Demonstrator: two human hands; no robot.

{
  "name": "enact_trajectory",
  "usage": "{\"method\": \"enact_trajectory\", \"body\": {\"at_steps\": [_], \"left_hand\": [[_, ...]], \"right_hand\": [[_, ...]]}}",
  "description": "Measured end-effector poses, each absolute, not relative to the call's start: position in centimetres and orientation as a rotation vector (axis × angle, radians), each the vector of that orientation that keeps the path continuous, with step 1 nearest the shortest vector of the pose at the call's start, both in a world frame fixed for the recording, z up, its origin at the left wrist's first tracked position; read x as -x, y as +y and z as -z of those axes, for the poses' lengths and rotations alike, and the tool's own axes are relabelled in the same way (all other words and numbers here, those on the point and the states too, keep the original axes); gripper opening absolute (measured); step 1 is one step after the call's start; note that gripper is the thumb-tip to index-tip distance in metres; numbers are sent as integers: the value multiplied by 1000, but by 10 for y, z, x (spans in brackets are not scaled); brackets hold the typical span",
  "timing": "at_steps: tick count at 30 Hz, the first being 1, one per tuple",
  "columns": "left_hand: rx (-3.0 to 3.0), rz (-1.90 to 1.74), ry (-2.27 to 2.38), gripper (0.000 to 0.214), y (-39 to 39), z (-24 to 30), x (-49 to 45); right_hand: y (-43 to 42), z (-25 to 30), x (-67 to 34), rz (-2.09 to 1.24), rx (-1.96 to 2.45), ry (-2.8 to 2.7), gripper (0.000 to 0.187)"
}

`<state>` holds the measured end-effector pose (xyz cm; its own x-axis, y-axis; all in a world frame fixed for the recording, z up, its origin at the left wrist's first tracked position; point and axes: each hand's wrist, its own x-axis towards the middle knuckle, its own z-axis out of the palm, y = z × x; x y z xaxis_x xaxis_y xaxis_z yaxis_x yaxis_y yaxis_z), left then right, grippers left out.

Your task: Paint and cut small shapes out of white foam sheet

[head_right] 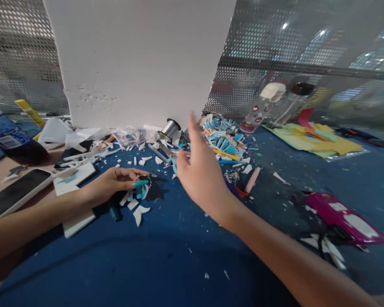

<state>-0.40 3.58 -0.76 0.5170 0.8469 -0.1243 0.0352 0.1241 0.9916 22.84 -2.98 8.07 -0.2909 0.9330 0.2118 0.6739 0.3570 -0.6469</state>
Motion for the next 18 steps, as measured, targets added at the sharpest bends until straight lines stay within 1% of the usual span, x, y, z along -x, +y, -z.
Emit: {"method": "enact_trajectory", "body": {"at_steps": [3, 5, 10, 14, 18], "left_hand": [[-1325, -706, 871, 20, 36, 8, 4], [-1324, -698, 880, 21, 35, 7, 4], [-1316, -714, 887, 24, 34, 5, 4], [-1310, -705, 903, 24, 34, 4, 3], [-1303, -709, 897, 26, 33, 4, 3]], "right_hand": [[-50, -94, -217, -944, 1251, -2227, 60], [-56, -97, -213, -1013, 1208, -2276, 61], [-42, -92, -215, -1057, 1235, -2235, 58], [-39, -91, -221, -1078, 1233, -2201, 64], [-40, -95, -222, -1043, 1262, -2156, 59]]}}
